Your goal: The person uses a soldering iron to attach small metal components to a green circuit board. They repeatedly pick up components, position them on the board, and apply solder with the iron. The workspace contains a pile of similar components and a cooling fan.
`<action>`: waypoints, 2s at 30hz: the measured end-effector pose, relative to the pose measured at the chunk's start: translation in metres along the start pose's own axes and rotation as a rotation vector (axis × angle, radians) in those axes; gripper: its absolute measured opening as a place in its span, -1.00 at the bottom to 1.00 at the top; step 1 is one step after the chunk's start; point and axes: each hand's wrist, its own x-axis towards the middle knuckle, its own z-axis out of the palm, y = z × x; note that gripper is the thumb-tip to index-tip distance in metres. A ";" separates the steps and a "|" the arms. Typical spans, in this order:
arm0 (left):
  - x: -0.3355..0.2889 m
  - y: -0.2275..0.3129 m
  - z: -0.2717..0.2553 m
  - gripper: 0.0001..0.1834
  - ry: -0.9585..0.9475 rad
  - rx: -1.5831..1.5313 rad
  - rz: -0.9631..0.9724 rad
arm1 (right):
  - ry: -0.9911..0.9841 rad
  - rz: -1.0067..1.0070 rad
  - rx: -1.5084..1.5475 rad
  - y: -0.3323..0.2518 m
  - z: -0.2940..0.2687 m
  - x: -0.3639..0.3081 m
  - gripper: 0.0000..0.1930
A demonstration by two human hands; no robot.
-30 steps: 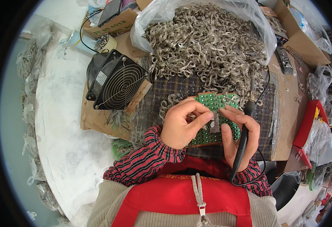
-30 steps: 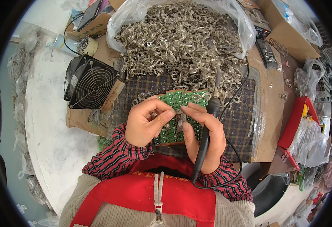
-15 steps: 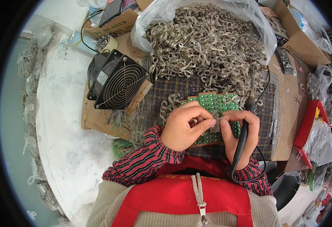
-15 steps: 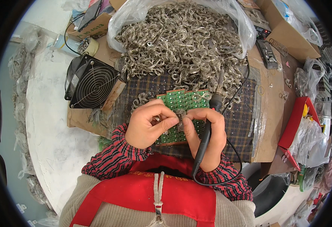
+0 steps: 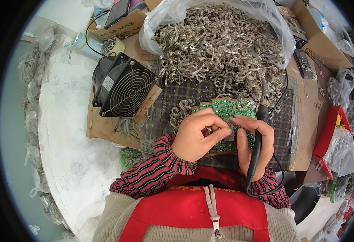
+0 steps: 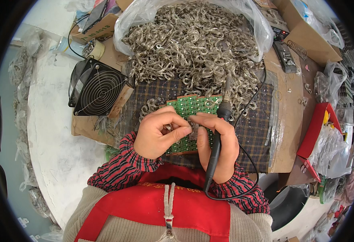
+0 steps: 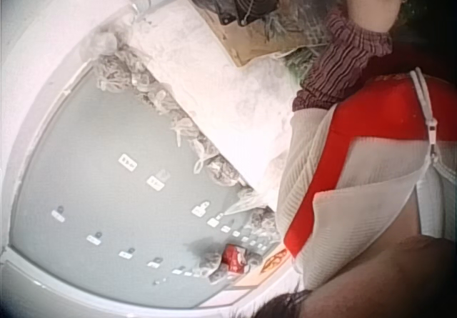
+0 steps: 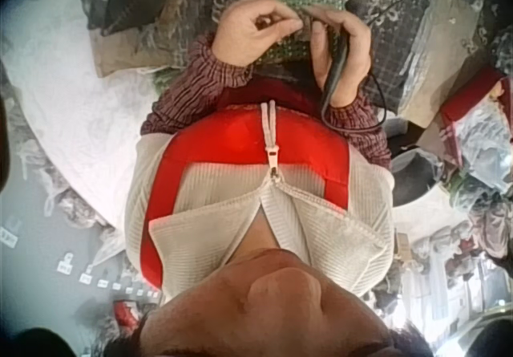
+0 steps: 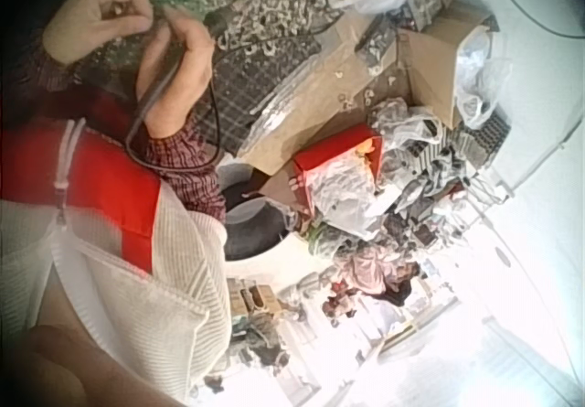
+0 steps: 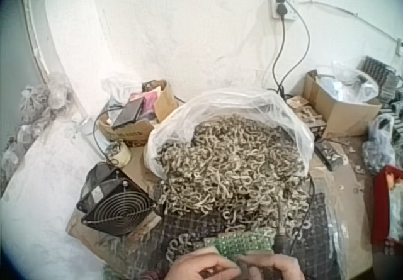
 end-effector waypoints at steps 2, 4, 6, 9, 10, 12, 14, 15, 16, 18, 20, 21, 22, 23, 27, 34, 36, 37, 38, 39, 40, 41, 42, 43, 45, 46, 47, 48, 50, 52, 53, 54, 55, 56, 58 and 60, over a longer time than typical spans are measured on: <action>0.000 0.000 0.000 -0.87 0.016 -0.012 0.001 | 0.058 0.058 0.029 0.000 0.003 0.000 -0.71; -0.001 -0.001 0.001 -0.87 0.051 -0.027 -0.007 | 0.081 0.022 0.036 0.001 0.004 -0.001 -0.69; -0.001 -0.002 0.000 -0.88 0.051 -0.015 -0.034 | 0.077 -0.023 0.025 0.004 0.004 -0.001 -0.66; -0.001 -0.004 -0.001 -0.89 0.047 0.042 -0.040 | 0.060 -0.101 -0.027 0.009 0.002 -0.001 -0.63; -0.001 -0.004 -0.002 -0.90 0.046 0.068 -0.034 | 0.059 -0.102 -0.053 0.010 0.000 -0.002 -0.63; 0.000 -0.006 -0.003 -0.90 0.034 0.145 -0.038 | 0.066 -0.085 -0.082 0.011 -0.002 -0.004 -0.63; 0.001 -0.006 -0.002 -0.90 0.026 0.206 -0.055 | 0.082 -0.038 -0.086 0.011 -0.005 -0.006 -0.64; 0.001 -0.007 -0.001 -0.90 0.023 0.229 -0.068 | 0.085 -0.034 -0.084 0.011 -0.005 -0.007 -0.65; 0.002 -0.006 -0.001 -0.90 0.021 0.252 -0.081 | 0.085 -0.032 -0.072 0.011 -0.005 -0.007 -0.65; 0.002 -0.005 0.000 -0.89 0.019 0.268 -0.080 | 0.086 -0.024 -0.038 0.011 -0.006 -0.008 -0.66; 0.002 -0.003 -0.001 -0.89 0.013 0.262 -0.071 | 0.072 -0.013 -0.037 0.009 -0.006 -0.009 -0.65; 0.001 -0.001 -0.002 -0.89 0.008 0.248 -0.063 | 0.060 0.000 -0.031 0.008 -0.006 -0.009 -0.65; 0.001 0.000 -0.004 -0.89 0.001 0.234 -0.069 | 0.043 0.005 -0.031 0.007 -0.007 -0.010 -0.65; 0.000 0.002 -0.005 -0.89 -0.013 0.169 -0.048 | 0.023 0.017 -0.030 0.006 -0.007 -0.010 -0.64; -0.002 0.005 -0.011 -0.90 -0.098 -0.046 -0.075 | 0.014 0.082 0.087 0.004 -0.002 -0.009 -0.67; -0.001 0.007 -0.012 -0.90 -0.156 -0.014 -0.110 | 0.075 0.147 0.173 0.003 0.002 -0.006 -0.69; 0.000 0.006 -0.010 -0.90 -0.104 0.052 -0.070 | 0.024 0.105 0.047 0.003 0.001 -0.006 -0.68; -0.001 0.006 -0.009 -0.90 -0.080 0.079 -0.069 | 0.005 0.086 -0.007 0.004 0.000 -0.006 -0.68; 0.000 0.005 -0.008 -0.90 -0.077 0.104 -0.053 | -0.009 0.063 -0.042 0.005 0.000 -0.007 -0.67; 0.000 0.003 -0.007 -0.90 -0.073 0.127 -0.051 | -0.018 0.038 -0.068 0.006 0.000 -0.007 -0.67; 0.000 0.001 -0.006 -0.90 -0.069 0.145 -0.051 | -0.028 0.019 -0.078 0.007 -0.001 -0.007 -0.67; 0.001 -0.001 -0.006 -0.89 -0.082 0.178 -0.066 | -0.012 -0.002 -0.103 0.007 -0.002 -0.008 -0.68; 0.003 -0.004 -0.007 -0.88 -0.096 0.204 -0.084 | 0.012 0.015 -0.102 0.008 -0.002 -0.009 -0.68; 0.005 -0.006 -0.007 -0.88 -0.111 0.230 -0.103 | 0.037 0.038 -0.091 0.007 -0.004 -0.010 -0.68; 0.008 -0.011 -0.006 -0.86 -0.088 0.305 0.038 | 0.055 0.067 -0.053 0.005 -0.007 -0.012 -0.76; 0.010 -0.013 -0.005 -0.86 -0.101 0.361 0.075 | 0.051 0.065 0.016 0.004 -0.008 -0.013 -0.77; 0.009 -0.013 -0.007 -0.82 -0.171 0.329 -0.068 | 0.056 0.065 0.095 0.003 -0.009 -0.014 -0.77; 0.010 -0.012 -0.007 -0.83 -0.156 0.327 -0.028 | 0.061 0.066 0.174 0.001 -0.010 -0.015 -0.75; 0.009 -0.011 -0.009 -0.83 -0.148 0.333 -0.019 | 0.022 0.065 0.111 -0.001 -0.014 -0.015 -0.48; 0.001 -0.007 -0.016 -0.88 -0.099 0.265 -0.073 | -0.044 0.034 0.033 -0.003 -0.022 -0.014 -0.38; -0.001 -0.005 -0.021 -0.89 -0.067 0.283 -0.068 | -0.044 0.028 0.038 -0.004 -0.023 -0.014 -0.31; -0.005 -0.004 -0.028 -0.90 -0.044 0.305 -0.077 | -0.083 0.007 0.024 -0.006 -0.025 -0.014 -0.36; -0.006 -0.004 -0.035 -0.91 -0.031 0.339 -0.067 | -0.125 0.001 0.019 -0.008 -0.026 -0.015 -0.41; -0.008 -0.005 -0.040 -0.92 -0.019 0.364 -0.057 | -0.153 -0.022 0.028 -0.009 -0.025 -0.015 -0.46; -0.011 -0.008 -0.045 -0.94 0.025 0.409 -0.091 | -0.200 -0.094 -0.057 -0.009 -0.018 -0.015 -0.75; -0.011 -0.012 -0.045 -0.92 0.071 0.460 -0.136 | -0.215 -0.097 -0.044 -0.008 -0.009 -0.015 -0.76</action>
